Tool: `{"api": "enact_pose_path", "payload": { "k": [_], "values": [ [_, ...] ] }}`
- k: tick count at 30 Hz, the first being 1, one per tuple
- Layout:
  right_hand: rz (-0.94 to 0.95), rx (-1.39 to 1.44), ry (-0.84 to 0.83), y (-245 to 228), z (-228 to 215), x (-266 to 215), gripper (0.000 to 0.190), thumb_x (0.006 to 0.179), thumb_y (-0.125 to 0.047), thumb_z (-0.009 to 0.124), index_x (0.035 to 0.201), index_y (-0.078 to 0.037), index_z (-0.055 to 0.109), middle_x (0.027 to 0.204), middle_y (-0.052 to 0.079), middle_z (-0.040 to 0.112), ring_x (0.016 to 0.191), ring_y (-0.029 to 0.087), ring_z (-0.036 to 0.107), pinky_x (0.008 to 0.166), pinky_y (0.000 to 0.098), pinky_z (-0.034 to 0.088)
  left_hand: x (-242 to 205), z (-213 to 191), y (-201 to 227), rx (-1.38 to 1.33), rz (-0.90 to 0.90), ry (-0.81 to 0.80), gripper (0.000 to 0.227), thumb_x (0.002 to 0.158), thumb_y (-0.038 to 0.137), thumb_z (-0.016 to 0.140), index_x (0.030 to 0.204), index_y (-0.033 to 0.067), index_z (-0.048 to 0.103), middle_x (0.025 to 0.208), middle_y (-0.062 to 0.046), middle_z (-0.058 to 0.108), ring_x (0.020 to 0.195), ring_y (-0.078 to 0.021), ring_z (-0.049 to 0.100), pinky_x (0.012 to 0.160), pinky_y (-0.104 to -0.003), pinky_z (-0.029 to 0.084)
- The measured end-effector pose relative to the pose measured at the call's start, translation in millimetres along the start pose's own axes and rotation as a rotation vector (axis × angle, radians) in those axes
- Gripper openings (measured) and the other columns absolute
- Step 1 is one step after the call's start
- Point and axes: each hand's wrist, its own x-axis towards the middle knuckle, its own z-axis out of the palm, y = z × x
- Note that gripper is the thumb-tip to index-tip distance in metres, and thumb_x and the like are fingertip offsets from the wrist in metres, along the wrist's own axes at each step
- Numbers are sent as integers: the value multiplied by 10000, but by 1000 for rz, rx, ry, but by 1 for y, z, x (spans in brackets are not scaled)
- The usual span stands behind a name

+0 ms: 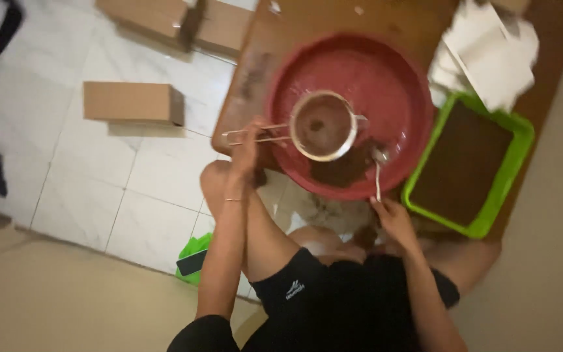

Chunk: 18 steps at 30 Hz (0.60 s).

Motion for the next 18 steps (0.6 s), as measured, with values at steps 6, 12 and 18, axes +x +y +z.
{"api": "enact_pose_path", "payload": {
  "k": [6,12,18],
  "values": [
    [-155,-130,127,-12,-17,-5,472,1124,-369,468,1055,17,730,965,314,721,1056,517,665,884,613,486,19,-12,-47,-474,20,-65,403,1044,342,438,1022,19,678,895,-123,713,782,-222,699,805,-332,589],
    [-226,-320,270,-50,-40,-21,475,1162,-297,413,1057,72,694,931,349,714,944,543,685,812,618,502,39,-21,-88,-744,163,154,214,1005,197,561,906,23,637,822,-226,698,658,-422,747,623,-546,679],
    [-306,-361,130,-22,-43,-12,384,1101,-296,467,1056,5,702,886,325,707,914,550,678,770,633,494,5,-21,-60,-705,205,154,235,1004,202,546,850,46,633,803,-202,679,605,-378,746,597,-484,680]
  ]
}}
